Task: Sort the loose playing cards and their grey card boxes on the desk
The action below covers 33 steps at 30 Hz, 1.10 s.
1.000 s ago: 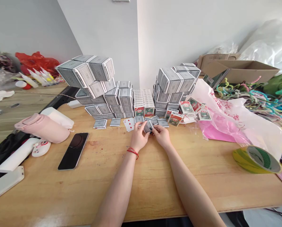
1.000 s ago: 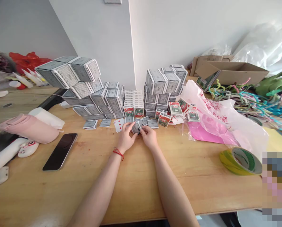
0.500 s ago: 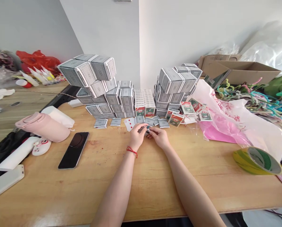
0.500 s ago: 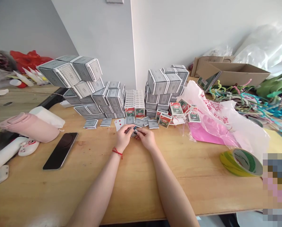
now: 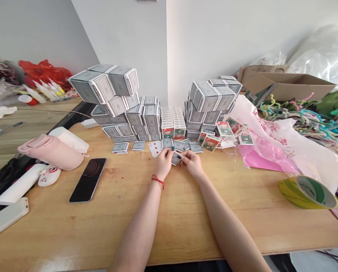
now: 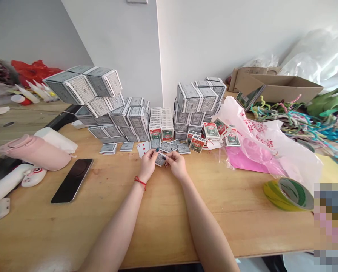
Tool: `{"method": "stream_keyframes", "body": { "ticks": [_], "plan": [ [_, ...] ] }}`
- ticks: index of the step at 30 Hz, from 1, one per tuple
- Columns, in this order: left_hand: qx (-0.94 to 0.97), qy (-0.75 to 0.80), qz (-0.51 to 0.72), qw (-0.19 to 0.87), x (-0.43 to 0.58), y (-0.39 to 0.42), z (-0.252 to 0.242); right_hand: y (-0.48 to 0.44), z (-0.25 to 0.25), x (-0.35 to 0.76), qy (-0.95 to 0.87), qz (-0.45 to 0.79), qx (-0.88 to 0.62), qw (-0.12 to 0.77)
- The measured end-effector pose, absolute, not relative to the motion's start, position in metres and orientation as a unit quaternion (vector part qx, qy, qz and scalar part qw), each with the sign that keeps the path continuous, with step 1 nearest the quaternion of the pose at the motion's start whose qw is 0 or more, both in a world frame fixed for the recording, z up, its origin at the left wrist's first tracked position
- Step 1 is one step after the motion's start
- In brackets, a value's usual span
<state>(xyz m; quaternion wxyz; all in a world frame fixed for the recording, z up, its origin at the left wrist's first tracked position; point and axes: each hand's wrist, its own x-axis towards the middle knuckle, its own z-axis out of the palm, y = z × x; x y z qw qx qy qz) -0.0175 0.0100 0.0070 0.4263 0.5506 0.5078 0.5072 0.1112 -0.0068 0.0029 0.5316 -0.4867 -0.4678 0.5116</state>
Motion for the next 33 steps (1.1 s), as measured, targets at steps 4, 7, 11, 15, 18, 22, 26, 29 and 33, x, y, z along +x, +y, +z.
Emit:
{"method": "stream_keyframes", "body": {
  "ticks": [4, 7, 11, 15, 18, 22, 26, 29, 33],
  "plan": [
    [0.610, 0.538, 0.476, 0.334, -0.016, 0.004, 0.011, -0.007, 0.005, 0.111, -0.464, 0.506, -0.497, 0.530],
    [0.622, 0.550, 0.468, 0.304, -0.016, 0.002, 0.011, -0.008, 0.004, 0.107, -0.464, 0.518, -0.500, 0.517],
    [0.626, 0.572, 0.452, 0.279, -0.016, 0.005, 0.008, -0.010, -0.001, 0.097, -0.488, 0.487, -0.530, 0.494],
    [0.654, 0.564, 0.412, 0.291, -0.014, 0.005, 0.004, -0.013, -0.006, 0.091, -0.506, 0.363, -0.605, 0.496],
    [0.672, 0.547, 0.406, 0.290, -0.009, 0.001, 0.003, -0.012, -0.006, 0.093, -0.514, 0.279, -0.630, 0.511],
    [0.669, 0.548, 0.422, 0.274, -0.004, -0.002, 0.005, -0.012, -0.001, 0.098, -0.527, 0.249, -0.624, 0.520],
    [0.652, 0.535, 0.432, 0.318, -0.004, -0.003, 0.006, -0.012, 0.003, 0.099, -0.517, 0.277, -0.624, 0.516],
    [0.635, 0.542, 0.434, 0.338, -0.005, -0.004, 0.007, -0.013, 0.005, 0.098, -0.514, 0.300, -0.617, 0.515],
    [0.627, 0.555, 0.434, 0.334, -0.005, -0.005, 0.007, -0.014, 0.006, 0.099, -0.508, 0.281, -0.623, 0.523]
  ]
}}
